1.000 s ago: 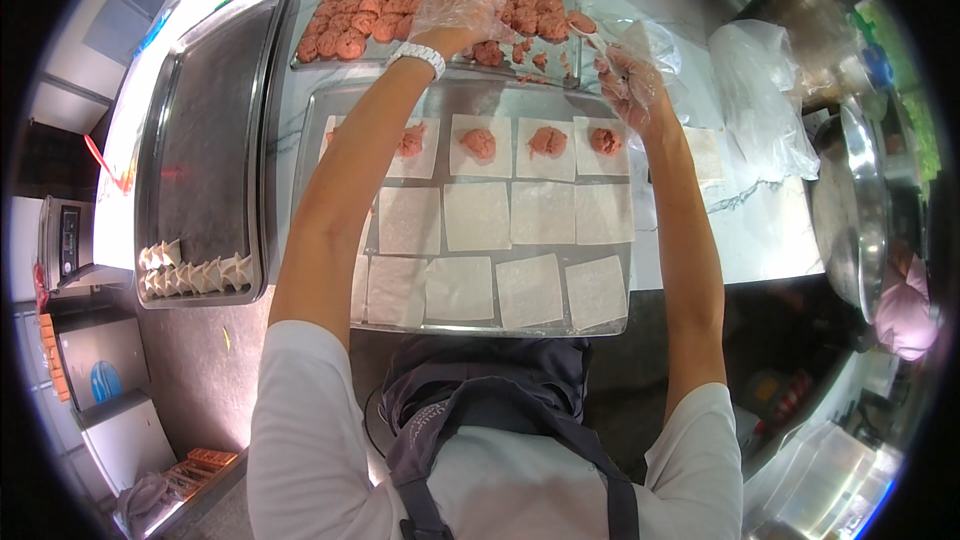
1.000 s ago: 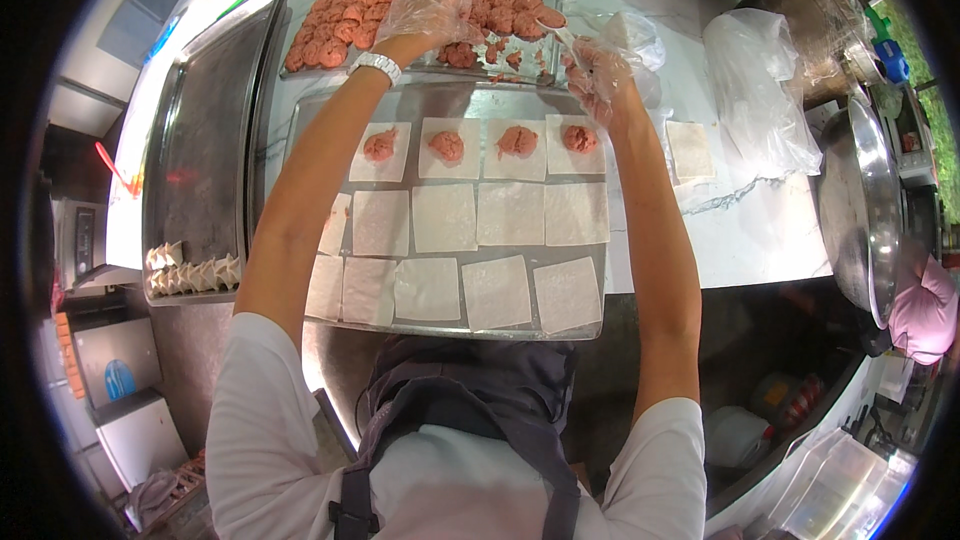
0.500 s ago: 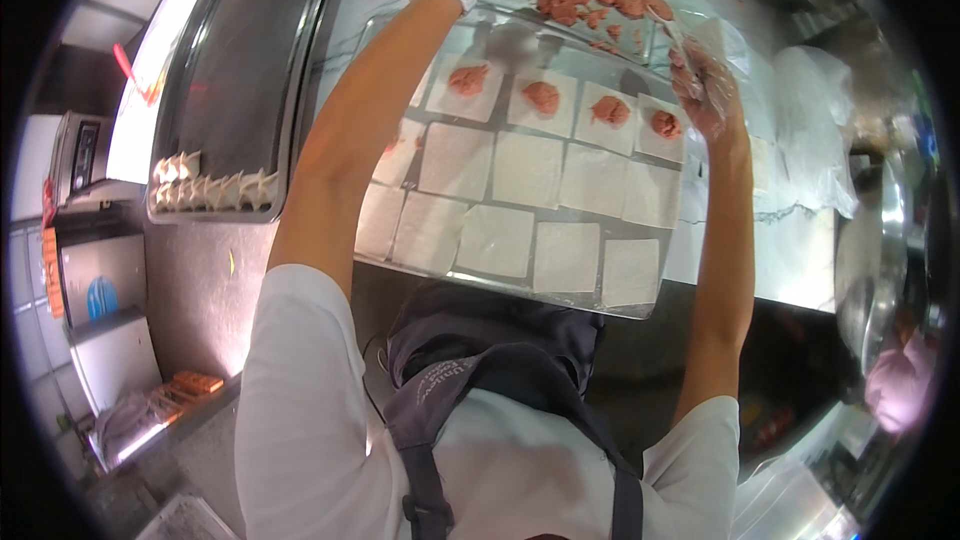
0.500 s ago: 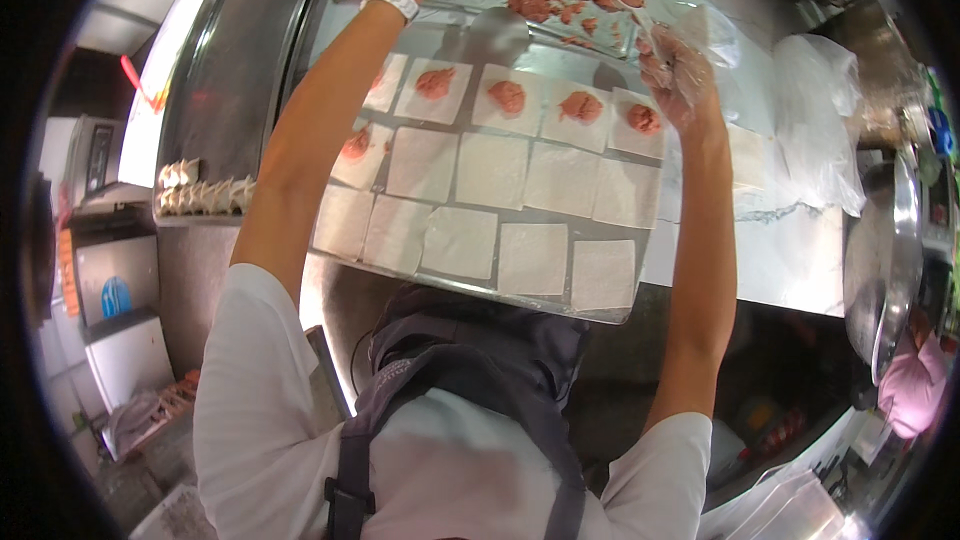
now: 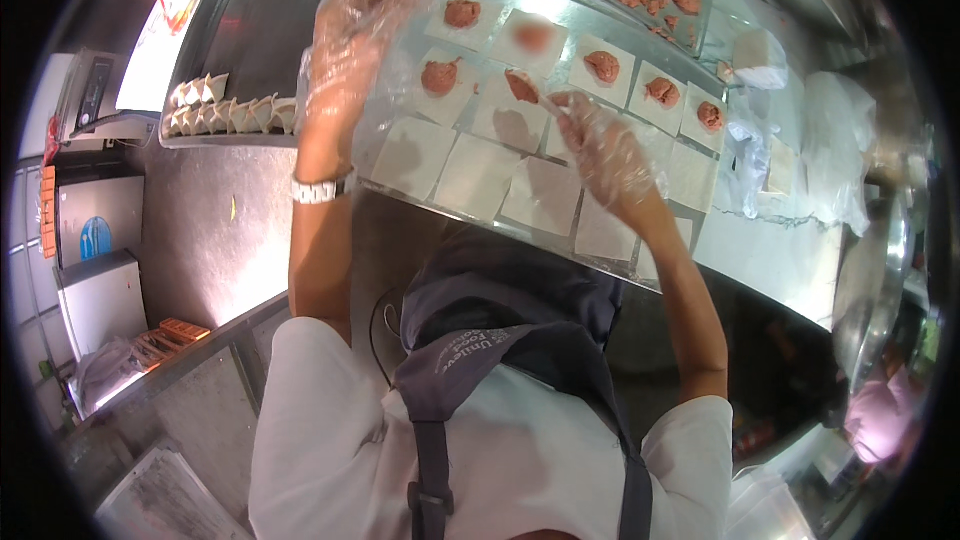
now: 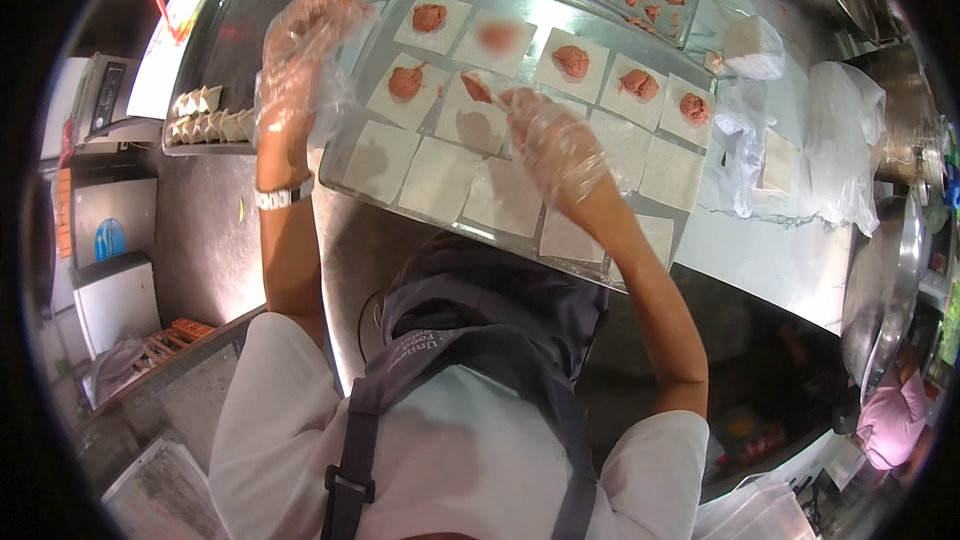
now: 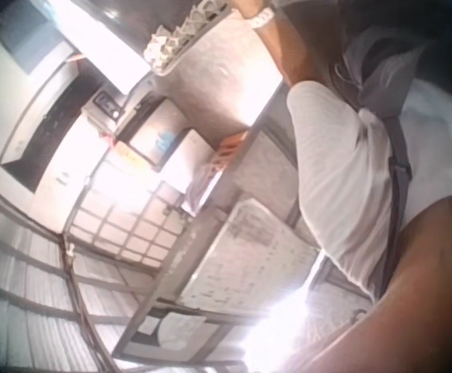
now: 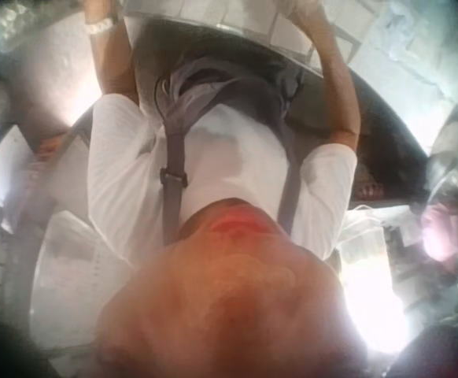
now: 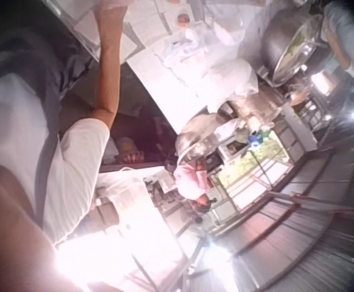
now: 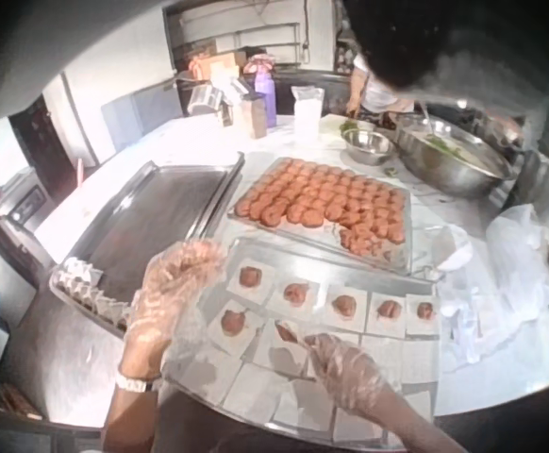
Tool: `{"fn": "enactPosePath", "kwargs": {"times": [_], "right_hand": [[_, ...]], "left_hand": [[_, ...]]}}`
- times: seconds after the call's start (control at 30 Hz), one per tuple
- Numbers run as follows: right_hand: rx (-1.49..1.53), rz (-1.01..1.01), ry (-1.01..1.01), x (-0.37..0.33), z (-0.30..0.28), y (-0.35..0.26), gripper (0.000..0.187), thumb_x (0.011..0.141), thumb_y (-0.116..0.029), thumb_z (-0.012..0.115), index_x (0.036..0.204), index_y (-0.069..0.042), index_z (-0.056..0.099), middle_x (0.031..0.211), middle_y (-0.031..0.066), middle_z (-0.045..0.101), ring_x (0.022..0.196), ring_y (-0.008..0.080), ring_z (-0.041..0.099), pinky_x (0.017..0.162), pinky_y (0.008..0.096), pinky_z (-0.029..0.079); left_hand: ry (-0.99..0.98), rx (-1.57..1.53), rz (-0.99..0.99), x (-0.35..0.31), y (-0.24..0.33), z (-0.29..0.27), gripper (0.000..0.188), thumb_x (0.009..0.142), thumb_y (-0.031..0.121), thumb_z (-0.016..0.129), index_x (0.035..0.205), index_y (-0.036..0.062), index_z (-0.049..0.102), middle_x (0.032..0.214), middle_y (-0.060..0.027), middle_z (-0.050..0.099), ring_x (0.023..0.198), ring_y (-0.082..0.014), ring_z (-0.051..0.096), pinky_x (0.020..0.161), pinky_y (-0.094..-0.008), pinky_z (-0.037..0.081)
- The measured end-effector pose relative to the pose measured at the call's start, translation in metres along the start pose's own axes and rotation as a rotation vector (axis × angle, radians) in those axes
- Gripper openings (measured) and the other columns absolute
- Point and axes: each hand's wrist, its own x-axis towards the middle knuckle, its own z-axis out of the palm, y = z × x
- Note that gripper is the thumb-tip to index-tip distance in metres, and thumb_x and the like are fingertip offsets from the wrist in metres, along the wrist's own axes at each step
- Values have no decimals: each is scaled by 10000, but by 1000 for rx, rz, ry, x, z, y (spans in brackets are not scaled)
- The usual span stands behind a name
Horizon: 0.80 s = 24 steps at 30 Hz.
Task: The person places square dumpling wrappers on a metal tray and uses a spoon to scoop portions of ground meat filling onto them. The person then folds the wrappers over the filling to form dumplings, placing the finished units on a tray to the left.
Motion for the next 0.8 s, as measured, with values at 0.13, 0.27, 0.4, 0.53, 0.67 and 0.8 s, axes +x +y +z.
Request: {"fn": "enactPosePath", "kwargs": {"times": [0.13,0.27,0.4,0.53,0.67,0.8], "right_hand": [[-414,43,-111,-8,31,-7,306,882,-120,480,1188,-115,467,975,154,535,819,360,604,681,456,499],[-489,5,-91,-15,38,-7,330,865,-106,482,1193,-132,458,1033,166,501,825,364,604,654,465,505],[-484,46,-102,-16,36,-12,263,877,-138,479,1139,-112,486,1058,178,506,849,364,612,653,457,506],[-416,121,-40,-15,41,-3,212,872,-150,490,1078,-100,476,1011,152,519,798,368,615,629,461,502],[-476,18,0,-16,42,-5,183,867,-155,496,1034,-89,459,973,149,518,777,378,612,614,471,498],[-458,58,6,-13,47,-5,194,864,-162,503,1042,-100,462,978,151,515,784,377,609,622,475,498]], "left_hand": [[94,-169,-152,-43,-9,-3,233,824,102,637,1031,-5,621,1071,-97,620,989,-186,586,896,-297,459],[154,-231,-202,-73,-10,4,152,800,33,644,950,7,646,1025,-69,629,951,-141,584,859,-256,449],[117,-220,-270,-90,-12,5,233,846,71,606,1069,5,590,1111,-104,603,981,-169,592,863,-274,464],[-20,-178,-376,-102,-20,10,332,881,102,564,1194,5,508,1191,-154,573,1013,-209,600,852,-287,485],[20,-483,-433,-115,-38,26,338,888,139,567,1197,18,501,1199,-140,561,1069,-218,576,873,-312,492],[-149,-416,-362,-118,-47,32,243,876,123,571,1106,53,607,1209,-79,562,1188,-222,479,969,-322,427]]}}
